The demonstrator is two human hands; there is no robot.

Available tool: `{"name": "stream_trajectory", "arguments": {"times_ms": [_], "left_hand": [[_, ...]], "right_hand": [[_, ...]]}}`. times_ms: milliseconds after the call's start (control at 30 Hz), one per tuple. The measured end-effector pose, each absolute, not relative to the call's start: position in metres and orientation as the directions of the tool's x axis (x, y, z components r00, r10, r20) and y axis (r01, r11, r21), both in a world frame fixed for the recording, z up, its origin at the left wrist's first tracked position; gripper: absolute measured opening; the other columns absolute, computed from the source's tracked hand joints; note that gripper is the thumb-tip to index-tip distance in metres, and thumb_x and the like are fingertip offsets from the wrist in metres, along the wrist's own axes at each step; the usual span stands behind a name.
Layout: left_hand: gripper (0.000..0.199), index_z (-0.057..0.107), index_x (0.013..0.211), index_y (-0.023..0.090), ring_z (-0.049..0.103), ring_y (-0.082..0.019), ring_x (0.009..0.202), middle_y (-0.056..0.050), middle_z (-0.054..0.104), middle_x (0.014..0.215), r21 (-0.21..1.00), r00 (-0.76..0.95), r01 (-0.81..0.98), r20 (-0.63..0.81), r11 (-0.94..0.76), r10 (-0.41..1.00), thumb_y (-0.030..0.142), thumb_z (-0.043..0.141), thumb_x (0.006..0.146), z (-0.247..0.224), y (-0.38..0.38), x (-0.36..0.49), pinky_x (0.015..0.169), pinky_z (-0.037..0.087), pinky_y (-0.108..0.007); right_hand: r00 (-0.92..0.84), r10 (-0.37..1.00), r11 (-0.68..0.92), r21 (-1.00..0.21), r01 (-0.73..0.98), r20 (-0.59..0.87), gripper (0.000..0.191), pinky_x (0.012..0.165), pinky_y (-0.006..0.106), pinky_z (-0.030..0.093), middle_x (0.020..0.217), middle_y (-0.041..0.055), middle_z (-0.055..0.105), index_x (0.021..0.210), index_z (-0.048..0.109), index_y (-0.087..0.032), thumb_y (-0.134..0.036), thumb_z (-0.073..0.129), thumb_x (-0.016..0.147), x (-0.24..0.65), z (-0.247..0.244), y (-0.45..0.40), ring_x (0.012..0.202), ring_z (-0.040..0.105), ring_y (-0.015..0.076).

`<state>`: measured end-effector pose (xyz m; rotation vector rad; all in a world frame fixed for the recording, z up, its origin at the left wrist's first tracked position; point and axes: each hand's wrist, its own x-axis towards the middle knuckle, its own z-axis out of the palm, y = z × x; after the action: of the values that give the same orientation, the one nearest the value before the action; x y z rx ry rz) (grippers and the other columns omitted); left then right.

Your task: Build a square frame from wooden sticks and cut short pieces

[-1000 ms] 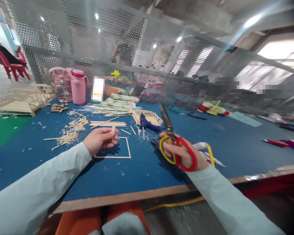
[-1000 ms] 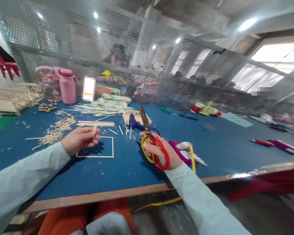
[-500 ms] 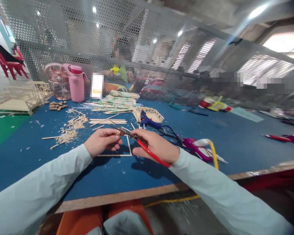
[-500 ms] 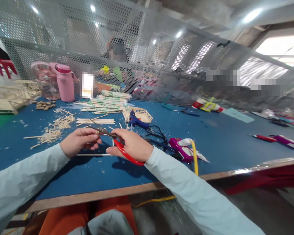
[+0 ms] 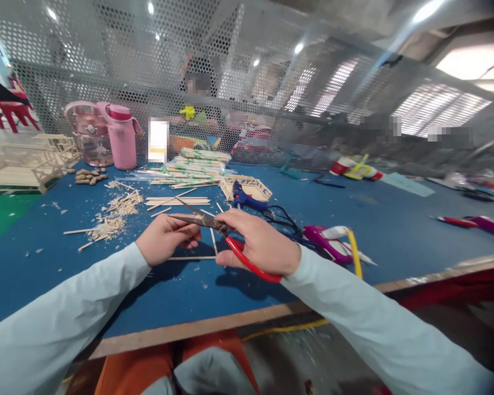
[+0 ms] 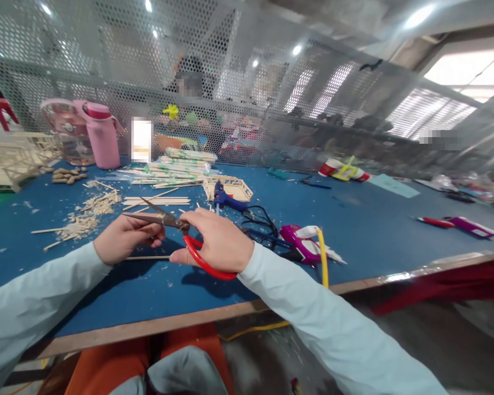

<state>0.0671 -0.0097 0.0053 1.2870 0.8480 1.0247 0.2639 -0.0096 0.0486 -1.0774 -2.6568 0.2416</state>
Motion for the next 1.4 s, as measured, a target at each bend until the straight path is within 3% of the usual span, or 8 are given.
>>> {"name": "stream_trajectory", "arguments": {"times_ms": [100, 233, 367, 533, 833, 1033, 1233, 1400], "left_hand": [[0.012, 0.066, 0.064, 0.015, 0.053, -0.010, 0.051, 0.001, 0.059, 0.055, 0.988, 0.342, -0.085, 0.151, -0.130, 0.927, 0.027, 0.069, 0.064, 0.007, -0.011, 0.066, 0.050, 0.044, -0.020], [0.009, 0.065, 0.062, 0.016, 0.052, -0.010, 0.052, 0.000, 0.058, 0.056, 0.969, 0.338, -0.031, 0.241, -0.245, 0.910, 0.022, 0.063, 0.069, 0.006, -0.011, 0.064, 0.052, 0.043, -0.021], [0.008, 0.066, 0.062, 0.016, 0.049, -0.010, 0.051, 0.001, 0.056, 0.054, 0.950, 0.306, 0.033, 0.285, -0.309, 0.908, 0.020, 0.061, 0.068, 0.005, -0.012, 0.065, 0.052, 0.042, -0.020], [0.015, 0.062, 0.052, 0.016, 0.048, -0.010, 0.049, 0.001, 0.054, 0.050, 0.957, 0.248, 0.039, 0.269, -0.287, 0.931, 0.020, 0.060, 0.066, 0.009, -0.015, 0.068, 0.051, 0.044, -0.021], [0.013, 0.061, 0.053, 0.016, 0.048, -0.009, 0.047, 0.001, 0.055, 0.050, 0.974, 0.204, 0.041, 0.211, -0.224, 0.956, 0.019, 0.062, 0.065, 0.003, -0.009, 0.068, 0.050, 0.044, -0.021], [0.009, 0.064, 0.060, 0.017, 0.049, -0.011, 0.052, 0.000, 0.058, 0.056, 0.944, 0.228, 0.067, 0.300, -0.323, 0.926, 0.020, 0.061, 0.067, -0.001, -0.009, 0.066, 0.052, 0.044, -0.021], [0.011, 0.064, 0.062, 0.017, 0.050, -0.011, 0.053, 0.000, 0.059, 0.058, 0.949, 0.201, 0.006, 0.307, -0.315, 0.930, 0.021, 0.059, 0.071, -0.003, -0.008, 0.066, 0.051, 0.043, -0.020], [0.013, 0.064, 0.064, 0.017, 0.051, -0.012, 0.056, -0.001, 0.059, 0.060, 0.928, 0.219, 0.067, 0.345, -0.367, 0.913, 0.021, 0.056, 0.074, -0.003, -0.009, 0.063, 0.054, 0.043, -0.021]], "right_hand": [[-0.696, 0.680, 0.733, -0.226, 0.641, 0.231, 0.052, 0.076, 0.034, 0.044, 0.096, 0.0118, 0.057, 0.105, 0.053, -0.012, -0.049, 0.064, 0.069, 0.263, 0.048, -0.011, 0.085, 0.053, 0.0219], [-0.701, 0.657, 0.754, -0.209, 0.623, 0.278, 0.029, 0.078, 0.033, 0.043, 0.096, 0.0122, 0.058, 0.103, 0.054, -0.012, -0.025, 0.054, 0.077, 0.261, 0.045, -0.012, 0.086, 0.052, 0.0210], [-0.694, 0.653, 0.753, -0.166, 0.637, 0.302, 0.034, 0.076, 0.033, 0.043, 0.093, 0.0119, 0.060, 0.100, 0.055, -0.012, -0.010, 0.047, 0.067, 0.260, 0.041, -0.010, 0.084, 0.053, 0.0216], [-0.698, 0.657, 0.747, -0.121, 0.654, 0.284, 0.036, 0.075, 0.033, 0.045, 0.094, 0.0119, 0.063, 0.102, 0.056, -0.012, -0.014, 0.046, 0.067, 0.262, 0.039, -0.005, 0.085, 0.056, 0.0225], [-0.704, 0.686, 0.722, -0.055, 0.690, 0.184, 0.034, 0.075, 0.032, 0.044, 0.097, 0.0123, 0.064, 0.104, 0.056, -0.013, -0.015, 0.045, 0.072, 0.266, 0.040, 0.004, 0.087, 0.057, 0.0221], [-0.732, 0.646, 0.757, -0.056, 0.651, 0.218, 0.032, 0.079, 0.036, 0.042, 0.094, 0.0127, 0.058, 0.103, 0.053, -0.012, -0.016, 0.046, 0.072, 0.257, 0.047, 0.000, 0.088, 0.051, 0.0228], [-0.752, 0.607, 0.790, -0.100, 0.604, 0.256, 0.037, 0.082, 0.037, 0.040, 0.097, 0.0128, 0.052, 0.108, 0.049, -0.010, -0.015, 0.047, 0.072, 0.256, 0.050, 0.000, 0.090, 0.047, 0.0225], [-0.750, 0.613, 0.779, -0.031, 0.627, 0.248, 0.037, 0.082, 0.040, 0.038, 0.096, 0.0136, 0.051, 0.108, 0.050, -0.010, -0.018, 0.046, 0.072, 0.256, 0.053, -0.003, 0.089, 0.045, 0.0241]]}}
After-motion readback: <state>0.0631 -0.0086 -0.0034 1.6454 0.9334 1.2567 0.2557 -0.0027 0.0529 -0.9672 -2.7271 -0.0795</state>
